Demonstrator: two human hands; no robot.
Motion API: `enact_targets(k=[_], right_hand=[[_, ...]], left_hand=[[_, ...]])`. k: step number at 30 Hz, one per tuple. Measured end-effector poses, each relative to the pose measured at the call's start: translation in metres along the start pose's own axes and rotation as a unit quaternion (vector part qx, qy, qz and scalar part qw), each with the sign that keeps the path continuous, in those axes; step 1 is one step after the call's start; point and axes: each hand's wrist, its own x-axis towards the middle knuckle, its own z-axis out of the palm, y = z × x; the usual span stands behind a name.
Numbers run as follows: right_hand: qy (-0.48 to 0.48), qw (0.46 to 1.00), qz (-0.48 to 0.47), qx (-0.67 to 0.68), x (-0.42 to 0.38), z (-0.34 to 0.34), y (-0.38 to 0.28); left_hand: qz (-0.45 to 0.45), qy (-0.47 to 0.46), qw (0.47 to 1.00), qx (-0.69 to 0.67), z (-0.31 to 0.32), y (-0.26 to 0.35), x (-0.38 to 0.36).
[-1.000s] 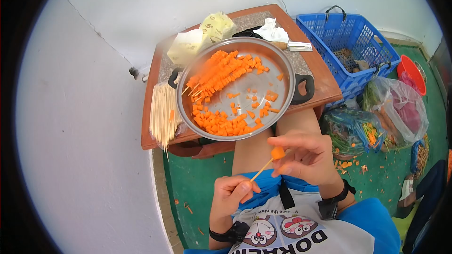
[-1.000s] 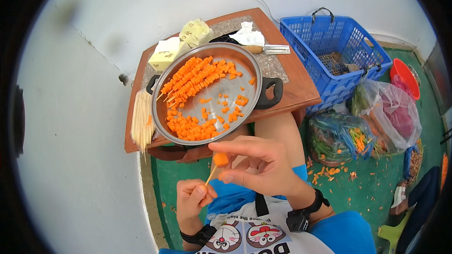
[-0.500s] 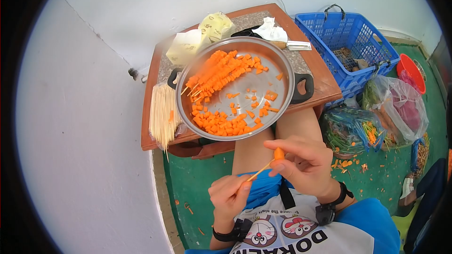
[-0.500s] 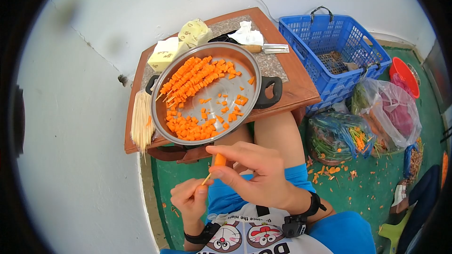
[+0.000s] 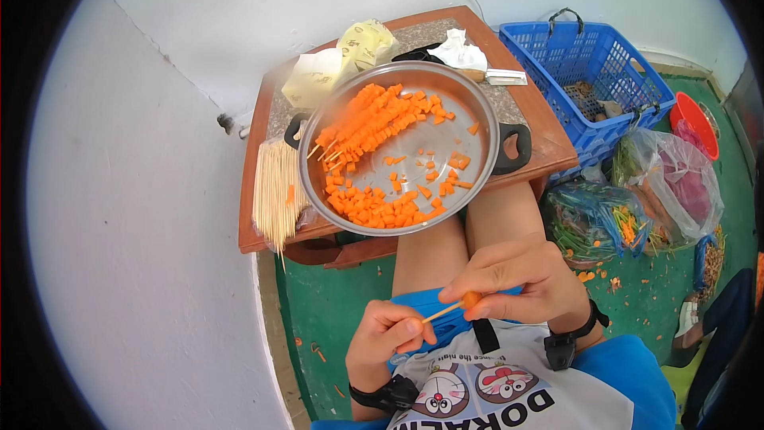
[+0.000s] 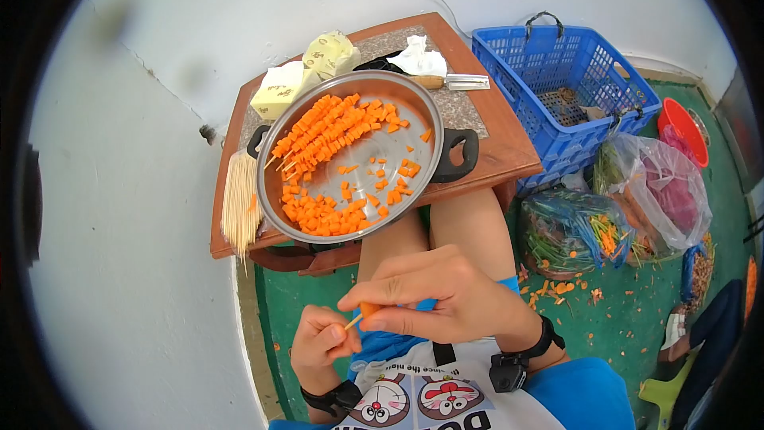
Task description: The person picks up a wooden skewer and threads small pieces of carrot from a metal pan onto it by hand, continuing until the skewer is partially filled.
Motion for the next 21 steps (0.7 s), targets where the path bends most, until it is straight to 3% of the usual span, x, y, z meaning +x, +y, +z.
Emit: enact_targets(k=[2,5,7,8,10,11,13,14,15,16,17,18,19,20,21], right_hand=[[-0.05,0.997,0.052,0.0,-0.001,-0.005,-0.001],[-0.023,0.999,0.046,0.006,-0.001,-0.004,0.004],[-0.004,0.999,0.045,0.011,-0.002,0.0,0.006],[0.015,0.999,0.045,0.018,-0.002,0.002,0.007],[0.023,0.997,0.058,0.036,-0.003,0.005,0.008],[0.033,0.996,0.071,0.053,-0.003,0.005,0.009],[0.016,0.996,0.064,0.058,-0.002,0.003,0.011],[0.001,0.996,0.057,0.064,-0.001,0.001,0.012],[0.002,0.996,0.057,0.063,-0.001,-0.001,0.014],[-0.015,0.996,0.058,0.062,0.0,-0.003,0.017],[-0.032,0.996,0.059,0.061,0.0,-0.004,0.018],[-0.033,0.996,0.058,0.061,0.0,-0.003,0.017],[0.012,0.992,0.09,0.087,0.0,-0.001,0.017],[0.057,0.984,0.123,0.112,0.0,0.001,0.016],[0.055,0.984,0.124,0.113,0.0,0.003,0.014]], left_hand=[[-0.033,-0.027,0.998,-0.049,0.0,0.001,0.0],[0.012,0.041,0.997,0.061,0.008,0.002,0.002],[0.21,0.165,0.909,0.319,0.012,0.0,0.004],[0.21,0.166,0.909,0.319,0.011,-0.002,0.007],[0.352,0.203,0.782,0.472,0.008,-0.005,0.012],[0.353,0.203,0.782,0.472,0.01,-0.004,0.01],[0.157,0.152,0.929,0.3,0.013,0.0,0.004],[0.158,0.152,0.929,0.3,0.01,0.002,0.003],[0.055,0.084,0.986,0.13,0.005,0.005,0.002],[-0.05,0.012,0.998,-0.045,0.003,0.006,0.001],[-0.049,0.012,0.998,-0.045,0.007,0.008,0.002],[-0.026,0.071,0.997,0.032,0.014,0.01,0.002],[-0.003,0.129,0.986,0.11,0.019,0.01,0.004],[-0.003,0.13,0.985,0.109,0.021,0.006,0.009],[0.151,0.177,0.927,0.294,0.023,0.001,0.014]])
